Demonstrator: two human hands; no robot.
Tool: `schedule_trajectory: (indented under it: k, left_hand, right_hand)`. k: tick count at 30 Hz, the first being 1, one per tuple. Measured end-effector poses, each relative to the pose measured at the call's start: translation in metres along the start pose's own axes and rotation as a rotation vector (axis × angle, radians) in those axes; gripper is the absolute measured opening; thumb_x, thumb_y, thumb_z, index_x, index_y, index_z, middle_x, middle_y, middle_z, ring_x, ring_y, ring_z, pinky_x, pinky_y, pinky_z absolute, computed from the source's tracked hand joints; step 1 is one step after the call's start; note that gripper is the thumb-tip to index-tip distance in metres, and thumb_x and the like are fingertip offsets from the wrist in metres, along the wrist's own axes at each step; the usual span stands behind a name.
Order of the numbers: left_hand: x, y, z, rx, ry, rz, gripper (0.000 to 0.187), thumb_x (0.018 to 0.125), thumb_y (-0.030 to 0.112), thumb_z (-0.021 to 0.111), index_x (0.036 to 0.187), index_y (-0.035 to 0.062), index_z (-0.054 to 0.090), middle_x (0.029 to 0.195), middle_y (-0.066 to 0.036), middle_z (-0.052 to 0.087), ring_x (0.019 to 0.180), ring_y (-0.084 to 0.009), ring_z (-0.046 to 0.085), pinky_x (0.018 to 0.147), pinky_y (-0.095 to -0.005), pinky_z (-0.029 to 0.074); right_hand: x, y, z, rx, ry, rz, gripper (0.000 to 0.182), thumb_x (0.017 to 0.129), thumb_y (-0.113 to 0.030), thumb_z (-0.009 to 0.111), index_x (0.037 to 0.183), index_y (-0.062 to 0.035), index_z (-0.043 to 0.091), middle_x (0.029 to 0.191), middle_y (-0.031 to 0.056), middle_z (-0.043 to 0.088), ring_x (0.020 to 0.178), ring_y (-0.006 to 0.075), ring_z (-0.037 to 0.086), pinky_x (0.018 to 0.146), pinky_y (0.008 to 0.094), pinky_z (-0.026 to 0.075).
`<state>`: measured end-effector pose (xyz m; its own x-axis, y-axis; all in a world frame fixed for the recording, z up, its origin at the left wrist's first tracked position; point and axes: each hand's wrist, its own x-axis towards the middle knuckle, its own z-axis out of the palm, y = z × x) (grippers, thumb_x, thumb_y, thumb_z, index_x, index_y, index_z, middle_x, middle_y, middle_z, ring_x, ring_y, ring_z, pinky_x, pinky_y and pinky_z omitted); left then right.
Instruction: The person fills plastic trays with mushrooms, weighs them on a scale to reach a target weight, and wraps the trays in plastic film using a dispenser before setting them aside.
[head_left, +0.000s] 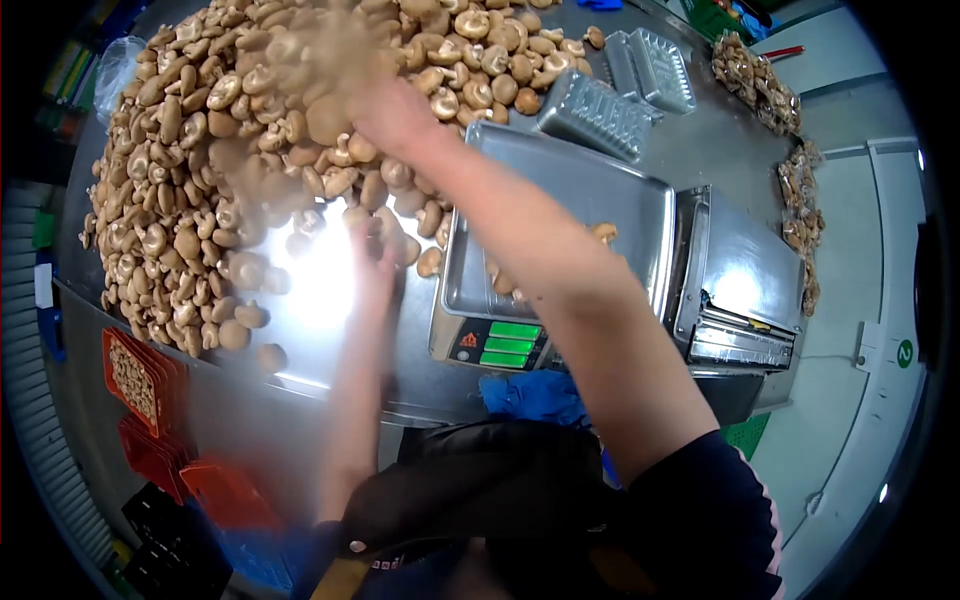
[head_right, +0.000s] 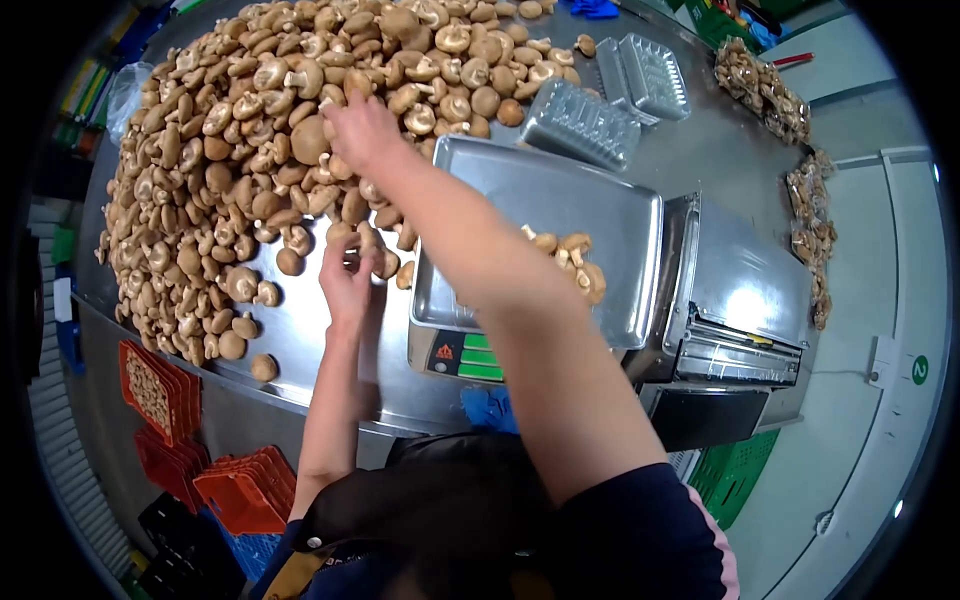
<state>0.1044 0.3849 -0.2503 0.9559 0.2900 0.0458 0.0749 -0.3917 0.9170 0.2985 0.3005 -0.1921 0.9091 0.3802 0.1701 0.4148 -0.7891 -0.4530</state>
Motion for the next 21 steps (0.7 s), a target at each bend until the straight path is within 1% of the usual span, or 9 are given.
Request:
schedule_trajectory:
  k: [2,4,7,10,13,17,18,20,21]
  left_hand:
    - [-0.003,0.018,-0.009,-0.296,0.021,-0.254,0.029,0.081,0.001,0.067,0.109,-0.0019,0.059,0.093,-0.008,0.063,0.073,-0.0141,0.060,0.066,-0.0276,0.051]
    - [-0.014,0.084,-0.028,-0.425,0.074,-0.351,0.026,0.086,0.006,0.058,0.111,-0.0005,0.056,0.096,-0.010,0.062,0.076,-0.0132,0.059,0.065,-0.0257,0.049]
    - [-0.019,0.063,-0.044,-0.645,-0.147,-0.248,0.031,0.087,0.019,0.047,0.113,0.0025,0.051,0.110,-0.010,0.057,0.089,-0.0186,0.058,0.063,-0.0314,0.048]
    - [-0.031,0.109,-0.037,-0.786,-0.341,-0.269,0.032,0.085,0.019,0.048,0.111,0.0006,0.052,0.102,-0.008,0.057,0.085,-0.0165,0.057,0.062,-0.0295,0.047]
    - [-0.040,0.121,-0.030,-0.631,-0.382,-0.138,0.030,0.082,0.016,0.048,0.107,-0.0001,0.053,0.096,-0.007,0.057,0.076,-0.0138,0.055,0.060,-0.0266,0.046]
    - [-0.049,0.099,-0.040,-0.165,-0.149,-0.181,0.020,0.079,0.011,0.046,0.094,0.0019,0.057,0.080,-0.002,0.055,0.060,-0.0049,0.045,0.047,-0.0176,0.036]
    - [-0.044,0.052,-0.052,0.037,-0.189,-0.258,0.022,0.081,0.012,0.048,0.097,0.0023,0.059,0.078,-0.005,0.059,0.059,-0.0105,0.052,0.053,-0.0235,0.044]
    - [-0.049,-0.008,-0.064,0.614,-0.348,-0.040,0.026,0.083,0.014,0.055,0.105,0.0035,0.060,0.093,-0.015,0.063,0.069,-0.0214,0.062,0.067,-0.0322,0.050]
    - [-0.062,0.008,-0.063,0.521,-0.266,-0.031,0.030,0.082,0.016,0.060,0.109,0.0040,0.060,0.103,-0.018,0.061,0.077,-0.0257,0.063,0.074,-0.0354,0.049]
  right_hand:
    - [-0.015,0.006,-0.030,0.092,0.052,-0.007,0.047,0.079,-0.029,0.068,0.122,-0.0127,0.058,0.112,0.0211,0.055,0.096,0.0350,0.061,0.086,0.0425,0.051]
    - [-0.055,0.008,-0.093,0.219,0.064,-0.020,0.051,0.078,-0.033,0.068,0.124,-0.0124,0.058,0.108,0.0202,0.058,0.090,0.0326,0.062,0.084,0.0426,0.051]
    - [-0.141,0.018,-0.161,0.512,0.264,0.104,0.047,0.079,-0.025,0.070,0.123,-0.0104,0.058,0.107,0.0146,0.062,0.090,0.0247,0.065,0.083,0.0361,0.053]
    - [-0.226,0.031,-0.200,0.544,0.428,0.293,0.048,0.079,-0.014,0.071,0.124,-0.0060,0.057,0.113,0.0122,0.062,0.094,0.0193,0.064,0.085,0.0303,0.052]
    - [-0.290,0.051,-0.203,0.502,0.472,0.347,0.050,0.079,-0.014,0.071,0.126,-0.0030,0.055,0.114,0.0136,0.061,0.095,0.0204,0.064,0.087,0.0315,0.050]
    - [-0.320,0.053,-0.204,0.324,0.474,0.335,0.050,0.079,-0.015,0.071,0.124,-0.0032,0.055,0.107,0.0143,0.061,0.097,0.0241,0.061,0.088,0.0341,0.049]
    - [-0.322,0.051,-0.203,0.289,0.478,0.316,0.050,0.078,-0.015,0.071,0.124,-0.0033,0.055,0.107,0.0143,0.061,0.098,0.0248,0.061,0.088,0.0343,0.048]
    - [-0.321,0.040,-0.200,0.308,0.434,0.279,0.047,0.078,-0.017,0.071,0.120,-0.0047,0.057,0.108,0.0141,0.061,0.101,0.0268,0.060,0.088,0.0363,0.049]
    - [-0.320,0.032,-0.202,0.301,0.399,0.252,0.046,0.077,-0.018,0.071,0.120,-0.0053,0.057,0.109,0.0141,0.062,0.102,0.0272,0.060,0.088,0.0372,0.049]
